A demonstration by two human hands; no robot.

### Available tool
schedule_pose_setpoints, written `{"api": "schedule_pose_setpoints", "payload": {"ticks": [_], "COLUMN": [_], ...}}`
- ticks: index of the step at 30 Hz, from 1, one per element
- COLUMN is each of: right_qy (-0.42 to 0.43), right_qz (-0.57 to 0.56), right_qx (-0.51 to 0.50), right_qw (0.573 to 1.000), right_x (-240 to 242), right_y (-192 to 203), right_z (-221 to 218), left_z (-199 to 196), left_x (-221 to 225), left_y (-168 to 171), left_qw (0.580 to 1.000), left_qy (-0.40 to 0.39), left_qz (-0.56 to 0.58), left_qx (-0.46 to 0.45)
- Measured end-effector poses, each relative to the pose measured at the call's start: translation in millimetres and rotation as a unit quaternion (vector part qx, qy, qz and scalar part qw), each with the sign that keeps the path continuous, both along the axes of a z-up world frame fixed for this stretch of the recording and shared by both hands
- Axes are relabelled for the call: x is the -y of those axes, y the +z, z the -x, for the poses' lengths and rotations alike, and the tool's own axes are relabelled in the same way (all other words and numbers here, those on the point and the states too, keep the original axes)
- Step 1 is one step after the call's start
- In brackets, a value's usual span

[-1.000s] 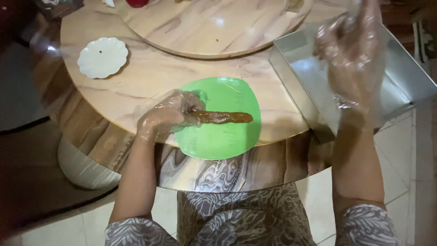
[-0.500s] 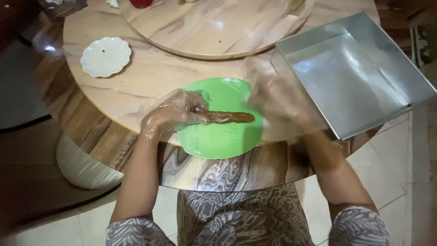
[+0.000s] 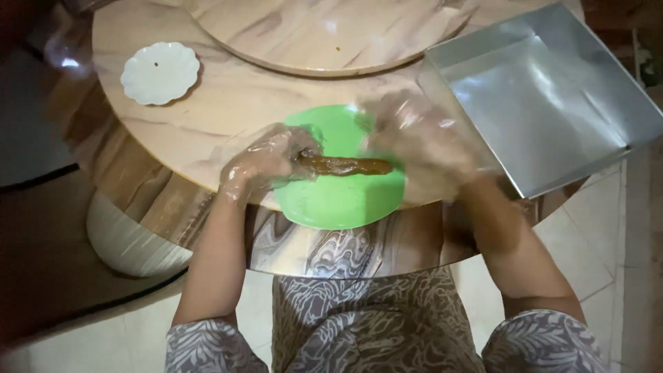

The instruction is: Shaping a piece of brown dough into a cylindrical log on a green plate using both hands.

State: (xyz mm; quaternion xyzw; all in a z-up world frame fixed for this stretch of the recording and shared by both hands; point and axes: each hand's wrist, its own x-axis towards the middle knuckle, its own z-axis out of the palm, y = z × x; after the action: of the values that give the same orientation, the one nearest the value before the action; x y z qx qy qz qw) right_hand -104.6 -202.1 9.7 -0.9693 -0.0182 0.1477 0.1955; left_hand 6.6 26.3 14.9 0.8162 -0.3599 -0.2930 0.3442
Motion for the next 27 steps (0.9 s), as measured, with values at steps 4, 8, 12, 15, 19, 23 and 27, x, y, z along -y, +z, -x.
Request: {"api": "schedule_pose_setpoints", "payload": {"ticks": [4, 8, 12, 15, 19, 23, 27], "right_qy": [0.03, 0.061, 0.088, 0.113, 0.141, 0.109, 0.091], "right_qz": [0.034, 0.073, 0.106, 0.133, 0.161, 0.171, 0.126], "right_qx": [-0.01, -0.01, -0.013, -0.015, -0.015, -0.02, -0.008], "right_qw": [0.999, 0.995, 0.99, 0.985, 0.977, 0.979, 0.988], "right_x": [-8, -13, -16, -16, -23, -27, -24], "right_y": [-28, -46, -64, -74, -71, -69, -70], "right_z": [-5, -18, -29, -38, -49, -49, -49], "left_z": [-15, -7, 7, 4, 6, 6, 19], "left_x": [7, 13, 21, 19, 19, 24, 30], "left_y": [-39, -35, -3, -10, -10, -26, -4], "left_qw": [0.999, 0.998, 0.999, 1.0, 0.999, 0.997, 0.998], "left_qy": [-0.024, -0.016, -0.027, -0.024, -0.018, -0.029, 0.001], "left_qz": [0.018, 0.041, 0.009, 0.013, 0.012, 0.039, 0.064], "left_qx": [0.031, 0.043, 0.041, 0.015, 0.032, 0.064, 0.029]}}
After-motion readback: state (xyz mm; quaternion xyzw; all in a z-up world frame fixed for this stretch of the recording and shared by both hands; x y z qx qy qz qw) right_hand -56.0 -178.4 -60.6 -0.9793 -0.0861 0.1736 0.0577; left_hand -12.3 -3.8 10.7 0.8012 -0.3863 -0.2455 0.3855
